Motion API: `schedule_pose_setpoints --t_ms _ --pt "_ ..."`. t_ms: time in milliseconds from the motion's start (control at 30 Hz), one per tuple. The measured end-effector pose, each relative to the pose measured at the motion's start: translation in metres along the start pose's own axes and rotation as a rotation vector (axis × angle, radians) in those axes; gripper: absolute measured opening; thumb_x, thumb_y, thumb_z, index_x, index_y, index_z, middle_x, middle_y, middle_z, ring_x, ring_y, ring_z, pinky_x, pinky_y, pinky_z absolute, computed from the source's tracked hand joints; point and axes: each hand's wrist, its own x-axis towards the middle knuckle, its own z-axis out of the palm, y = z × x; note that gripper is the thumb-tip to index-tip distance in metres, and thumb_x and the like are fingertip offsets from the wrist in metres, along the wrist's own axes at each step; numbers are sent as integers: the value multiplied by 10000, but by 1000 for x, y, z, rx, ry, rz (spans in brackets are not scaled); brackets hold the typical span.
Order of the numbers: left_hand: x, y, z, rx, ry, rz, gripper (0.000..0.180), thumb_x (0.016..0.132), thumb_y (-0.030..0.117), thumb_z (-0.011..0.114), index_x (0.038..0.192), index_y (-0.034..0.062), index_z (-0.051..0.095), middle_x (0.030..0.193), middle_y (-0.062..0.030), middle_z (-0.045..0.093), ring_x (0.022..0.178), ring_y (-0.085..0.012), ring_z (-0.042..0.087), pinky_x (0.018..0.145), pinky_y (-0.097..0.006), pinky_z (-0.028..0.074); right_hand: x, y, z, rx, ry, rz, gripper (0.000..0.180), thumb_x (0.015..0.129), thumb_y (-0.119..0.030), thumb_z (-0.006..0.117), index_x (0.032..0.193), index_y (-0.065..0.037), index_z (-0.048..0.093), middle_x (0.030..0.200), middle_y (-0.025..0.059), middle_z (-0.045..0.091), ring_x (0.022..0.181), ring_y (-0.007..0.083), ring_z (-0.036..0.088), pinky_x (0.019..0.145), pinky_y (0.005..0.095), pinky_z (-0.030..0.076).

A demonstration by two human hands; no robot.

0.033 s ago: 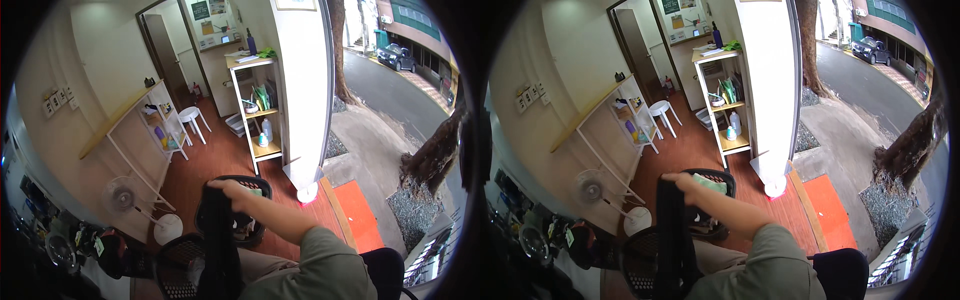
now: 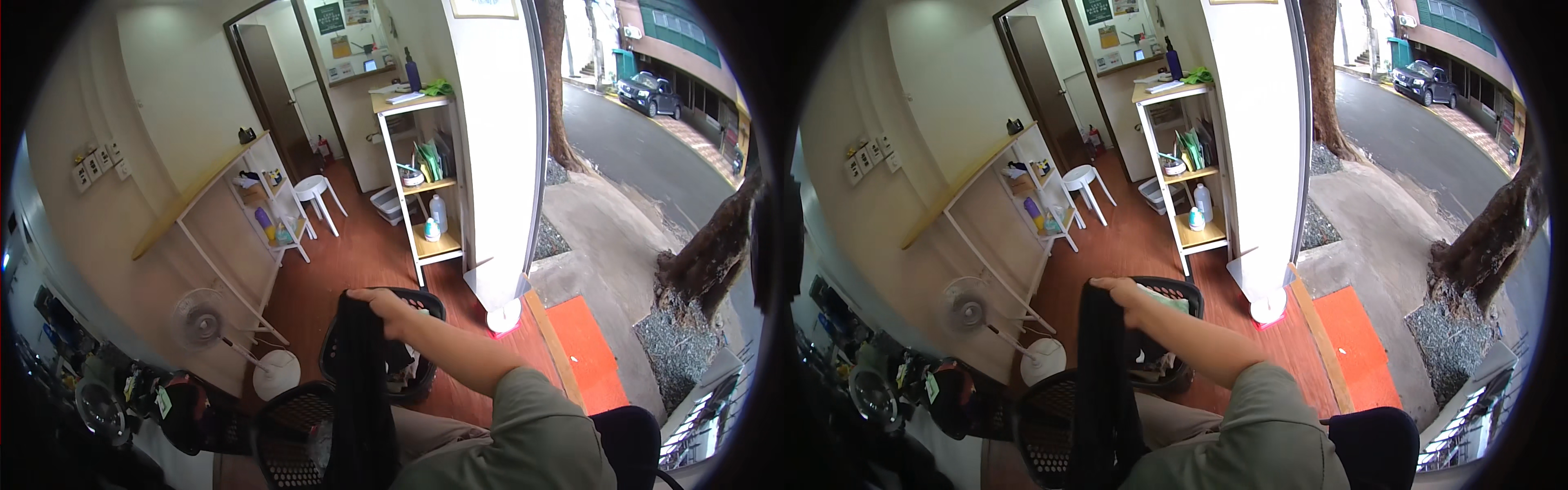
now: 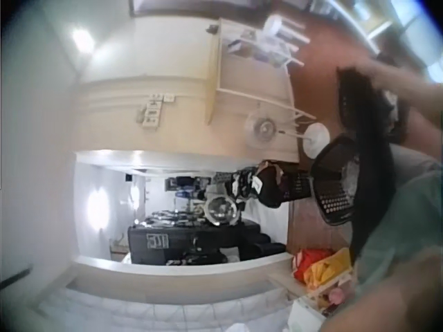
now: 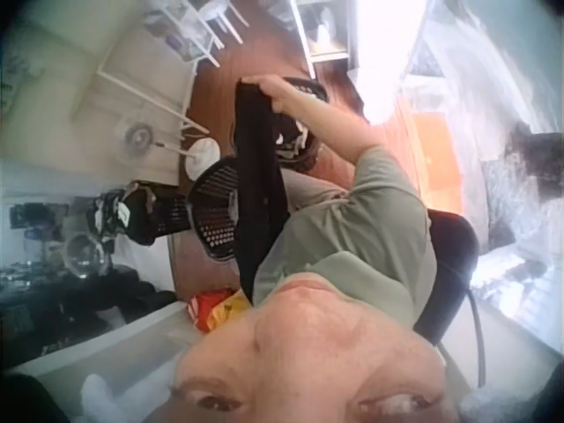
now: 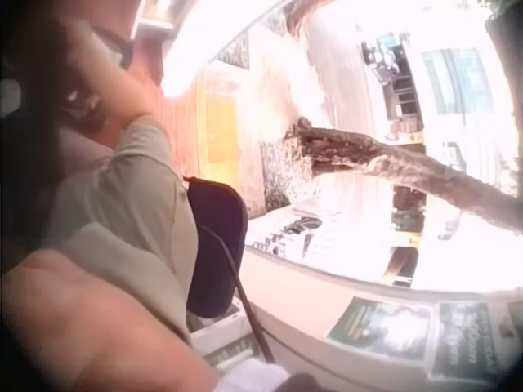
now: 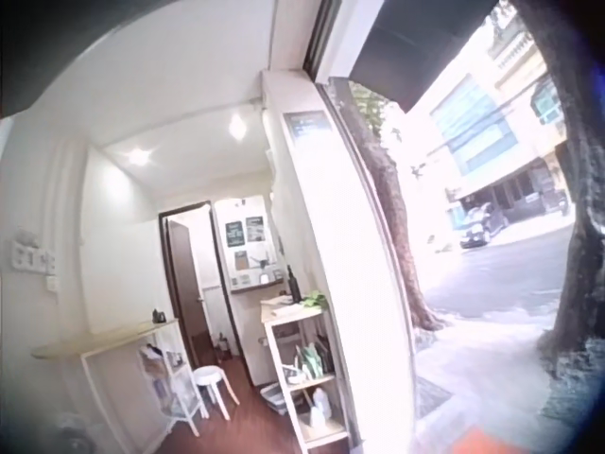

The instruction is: The person takes items of clothing one by one from a laundry basket, shakes them out, folds them, and places them into a second laundry basket.

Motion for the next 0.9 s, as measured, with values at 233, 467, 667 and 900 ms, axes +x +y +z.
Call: schedule_pose_setpoints --t_ms 233,467,667,900 --pt "-4 -40 -85 31 206 102 704 911 474 619 1413 13 441 1319 -291 525 1181 -419 550 1009 -524 427 46 -45 -68 -489 133 -528 249 910 -258 681 1031 -42 694 810 31 689 707 145 643 649 303 518" --pt "-25 -23 -151 -529 547 476 652 909 276 686 1432 -8 419 1331 -287 526 1132 -365 598 959 -507 476 -25 -101 -51 -303 47 -833 187 914 -201 681 1062 -98 632 768 -39 601 579 53 548 520 246 465" --pt "-4 73 -175 -1111 658 66 598 900 160 676 1415 -18 430 1280 -221 567 1089 -325 613 951 -457 502 -39 -102 23 29 -92 -869 364 952 -180 632 1304 -134 550 841 11 632 670 100 621 578 266 523" --pt "-27 44 -38 -1204 -78 -570 521 904 154 645 1376 6 482 1279 -192 570 1099 -323 598 964 -434 492 61 95 -52 -552 -15 -87 935 875 -621 572 1526 -60 203 1559 170 287 1445 277 233 1181 445 161"
